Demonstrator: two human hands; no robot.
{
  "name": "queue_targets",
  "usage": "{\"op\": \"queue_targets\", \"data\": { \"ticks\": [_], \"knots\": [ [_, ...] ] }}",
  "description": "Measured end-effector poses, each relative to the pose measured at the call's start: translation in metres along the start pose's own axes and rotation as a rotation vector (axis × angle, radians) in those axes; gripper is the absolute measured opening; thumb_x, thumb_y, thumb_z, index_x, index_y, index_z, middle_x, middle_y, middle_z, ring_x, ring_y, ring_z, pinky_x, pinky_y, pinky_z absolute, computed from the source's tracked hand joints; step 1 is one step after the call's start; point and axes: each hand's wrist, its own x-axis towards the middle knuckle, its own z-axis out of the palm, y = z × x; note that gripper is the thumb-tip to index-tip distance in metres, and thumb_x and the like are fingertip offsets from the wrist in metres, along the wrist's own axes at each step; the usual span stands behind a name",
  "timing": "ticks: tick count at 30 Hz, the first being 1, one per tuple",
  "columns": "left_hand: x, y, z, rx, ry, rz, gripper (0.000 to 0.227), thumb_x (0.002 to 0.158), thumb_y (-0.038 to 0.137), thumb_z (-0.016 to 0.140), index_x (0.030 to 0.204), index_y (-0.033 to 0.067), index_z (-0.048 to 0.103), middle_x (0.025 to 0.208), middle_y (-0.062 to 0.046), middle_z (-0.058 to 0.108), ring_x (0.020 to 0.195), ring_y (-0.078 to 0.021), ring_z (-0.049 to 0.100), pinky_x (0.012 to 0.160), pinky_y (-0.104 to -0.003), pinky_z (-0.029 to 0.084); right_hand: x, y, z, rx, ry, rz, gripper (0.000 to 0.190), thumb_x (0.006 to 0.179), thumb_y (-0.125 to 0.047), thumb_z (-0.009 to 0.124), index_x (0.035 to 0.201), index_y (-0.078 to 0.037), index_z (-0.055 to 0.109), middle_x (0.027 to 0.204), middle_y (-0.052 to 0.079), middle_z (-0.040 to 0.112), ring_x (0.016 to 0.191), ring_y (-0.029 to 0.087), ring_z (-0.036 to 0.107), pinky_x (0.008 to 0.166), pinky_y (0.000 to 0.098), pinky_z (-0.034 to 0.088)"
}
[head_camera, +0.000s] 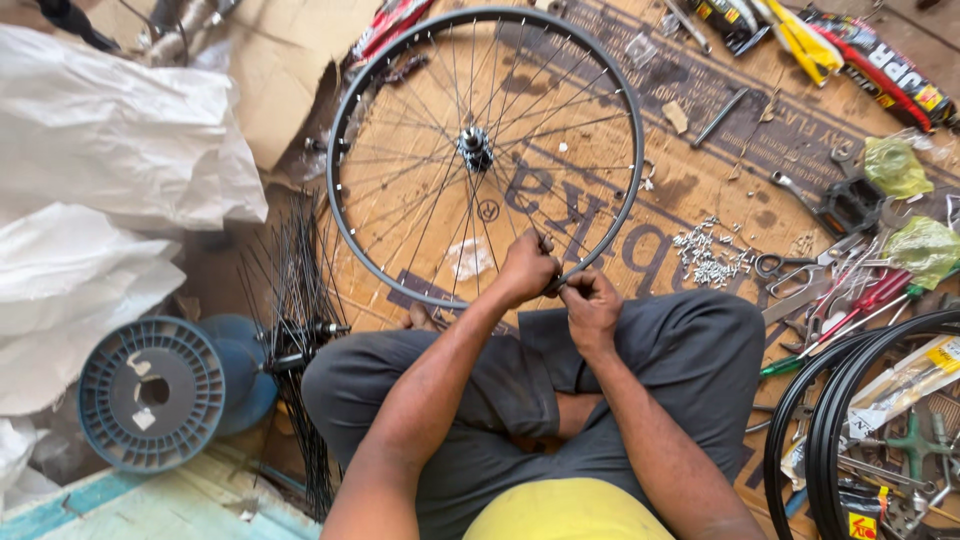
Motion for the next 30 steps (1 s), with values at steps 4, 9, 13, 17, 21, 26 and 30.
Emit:
{"op": "queue_targets", "data": {
  "ticks": [4, 9, 13, 17, 21, 26, 30],
  "knots": [
    [-0.002, 0.005, 0.002, -0.1, -0.042, -0.069, 0.027, 0.08, -0.003, 0.066, 0.1, -0.0008, 0.047, 0.083, -0.014, 0.06, 0.061, -0.0221, 0.067, 0.044, -0.039, 0.059, 0.001, -0.008, -0.001, 0.087, -0.01, 0.007, 0.01, 0.09, 0.009, 0.067, 0.094, 0.0, 0.064, 0.087, 0.004, 0.068, 0.08, 0.011, 0.068, 0.076, 0.0265, 0.06],
    [-0.001, 0.012, -0.005, -0.054, -0.078, -0.129, 0.028, 0.081, -0.002, 0.067, 0.1, -0.0005, 0.047, 0.081, -0.013, 0.06, 0.06, -0.0243, 0.067, 0.045, -0.042, 0.057, 0.0, -0.012, 0.0, 0.011, -0.034, -0.035, 0.011, 0.09, 0.01, 0.07, 0.093, 0.001, 0.064, 0.088, 0.004, 0.068, 0.081, 0.011, 0.067, 0.074, 0.0259, 0.058],
    [-0.005, 0.002, 0.004, 0.222, 0.13, 0.133, 0.029, 0.081, 0.006, 0.078, 0.098, -0.0002, 0.056, 0.075, -0.013, 0.068, 0.067, -0.0239, 0.069, 0.059, -0.04, 0.056, 0.004, -0.014, -0.002, -0.276, 0.05, -0.057, 0.016, 0.084, 0.01, 0.077, 0.089, 0.001, 0.065, 0.082, 0.004, 0.066, 0.075, 0.01, 0.062, 0.068, 0.0258, 0.055],
    [-0.007, -0.003, 0.013, 0.284, 0.223, 0.212, 0.032, 0.081, 0.012, 0.08, 0.098, -0.0028, 0.056, 0.077, -0.015, 0.069, 0.071, -0.0277, 0.07, 0.064, -0.041, 0.056, 0.02, -0.019, -0.003, 0.121, 0.085, 0.106, 0.018, 0.081, 0.01, 0.073, 0.091, -0.003, 0.066, 0.085, 0.0, 0.07, 0.077, 0.007, 0.067, 0.072, 0.0223, 0.058],
    [-0.001, 0.006, 0.0, 0.387, -0.181, 0.166, 0.022, 0.093, 0.018, 0.063, 0.107, 0.0015, 0.06, 0.082, -0.019, 0.072, 0.076, -0.0369, 0.072, 0.067, -0.046, 0.055, 0.02, -0.018, -0.007, 0.149, 0.009, 0.188, 0.012, 0.086, 0.007, 0.075, 0.092, -0.001, 0.07, 0.081, 0.003, 0.069, 0.065, 0.007, 0.057, 0.057, 0.0213, 0.044],
    [0.0, 0.018, -0.01, 0.747, -0.277, 0.209, 0.032, 0.095, 0.032, 0.057, 0.1, 0.0051, 0.073, 0.091, -0.02, 0.073, 0.089, -0.0404, 0.069, 0.077, -0.052, 0.053, 0.013, -0.013, -0.006, 0.133, -0.044, 0.213, 0.013, 0.083, 0.007, 0.074, 0.092, 0.0, 0.071, 0.085, 0.001, 0.072, 0.067, 0.006, 0.058, 0.058, 0.0209, 0.046],
    [0.007, 0.006, -0.009, 0.835, -0.234, 0.215, 0.045, 0.101, 0.045, 0.054, 0.094, 0.0051, 0.075, 0.092, -0.02, 0.074, 0.093, -0.041, 0.069, 0.081, -0.053, 0.052, 0.011, -0.007, -0.006, -0.015, -0.032, 0.139, 0.007, 0.09, 0.005, 0.075, 0.093, 0.001, 0.07, 0.078, 0.001, 0.066, 0.066, 0.006, 0.056, 0.058, 0.0211, 0.044]
  ]
}}
